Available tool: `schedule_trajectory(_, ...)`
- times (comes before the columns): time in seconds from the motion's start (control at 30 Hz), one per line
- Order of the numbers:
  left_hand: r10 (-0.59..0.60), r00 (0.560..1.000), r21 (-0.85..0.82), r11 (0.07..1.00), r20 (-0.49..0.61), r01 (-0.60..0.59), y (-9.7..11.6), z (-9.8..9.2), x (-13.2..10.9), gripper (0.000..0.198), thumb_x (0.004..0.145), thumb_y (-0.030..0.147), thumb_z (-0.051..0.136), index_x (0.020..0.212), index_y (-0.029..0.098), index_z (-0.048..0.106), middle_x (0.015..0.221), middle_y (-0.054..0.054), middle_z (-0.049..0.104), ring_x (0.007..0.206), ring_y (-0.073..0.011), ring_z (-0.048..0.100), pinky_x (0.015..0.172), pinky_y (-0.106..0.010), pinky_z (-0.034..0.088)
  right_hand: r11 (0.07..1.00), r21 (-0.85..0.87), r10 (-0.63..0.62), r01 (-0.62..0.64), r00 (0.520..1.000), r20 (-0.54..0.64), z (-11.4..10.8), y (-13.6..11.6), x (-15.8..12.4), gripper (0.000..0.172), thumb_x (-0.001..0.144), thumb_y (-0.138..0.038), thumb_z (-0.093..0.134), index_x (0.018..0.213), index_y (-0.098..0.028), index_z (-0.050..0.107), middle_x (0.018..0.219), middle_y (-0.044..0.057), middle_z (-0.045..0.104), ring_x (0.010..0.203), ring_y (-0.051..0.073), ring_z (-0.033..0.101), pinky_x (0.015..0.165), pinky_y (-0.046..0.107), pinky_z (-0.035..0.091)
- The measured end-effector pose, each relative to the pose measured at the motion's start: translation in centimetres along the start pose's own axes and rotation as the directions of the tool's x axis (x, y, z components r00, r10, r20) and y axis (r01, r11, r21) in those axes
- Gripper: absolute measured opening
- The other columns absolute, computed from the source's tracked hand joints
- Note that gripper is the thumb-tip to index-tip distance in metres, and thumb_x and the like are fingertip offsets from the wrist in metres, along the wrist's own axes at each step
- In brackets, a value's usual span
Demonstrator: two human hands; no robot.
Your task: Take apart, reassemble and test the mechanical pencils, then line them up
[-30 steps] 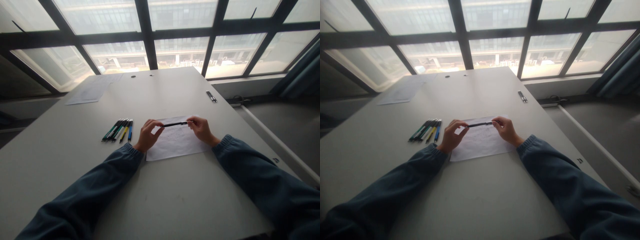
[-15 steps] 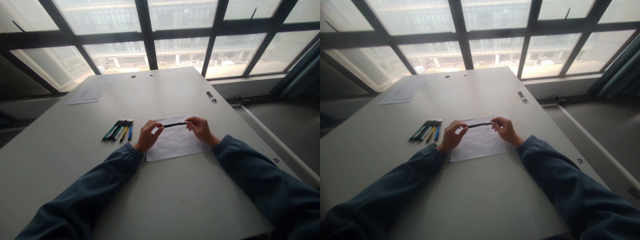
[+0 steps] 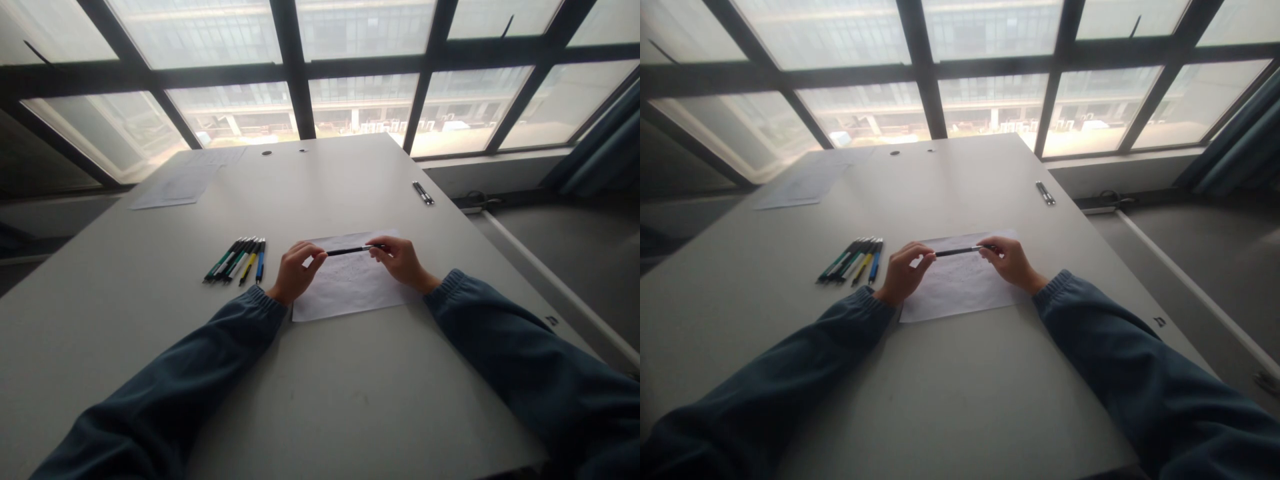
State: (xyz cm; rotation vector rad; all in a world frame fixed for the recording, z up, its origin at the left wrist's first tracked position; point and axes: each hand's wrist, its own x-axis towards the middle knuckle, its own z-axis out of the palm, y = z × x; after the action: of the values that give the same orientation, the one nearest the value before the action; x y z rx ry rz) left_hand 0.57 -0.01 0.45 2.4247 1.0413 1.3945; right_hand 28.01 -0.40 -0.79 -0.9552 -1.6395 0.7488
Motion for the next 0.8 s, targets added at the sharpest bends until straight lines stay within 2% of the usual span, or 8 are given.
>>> schedule_trajectory(0.33,-0.021,0.999,-0.032,0.999,0.036,0.022,0.12,-0.11,0.03,0.038,0.099,0.042,0.057,0.069,0.019,0.065,0.069,-0.003,0.067,0.070,-0.0162,0.062,0.071,-0.031,0.050,0.999,0.023,-0.024,0.024,1.000,0.006,-0.01,0.06,-0.08,0.030,0.088,-0.045,0.071,0.095,-0.016,0.076,0.073,0.004,0.071,0.060,0.013,0.062,0.058,0.027,0.052)
schedule_trajectory(0.8,-0.009,0.999,-0.066,0.998,0.051,0.013,0.27,-0.15,0.02,0.046,0.101,0.043,0.052,0.064,0.020,0.067,0.064,-0.003,0.070,0.066,-0.0159,0.065,0.070,-0.032,0.051,1.000,0.029,-0.007,0.007,1.000,0.005,0.02,-0.42,-0.03,0.034,0.086,-0.050,0.071,0.092,-0.017,0.076,0.071,0.004,0.070,0.059,0.014,0.061,0.057,0.028,0.053)
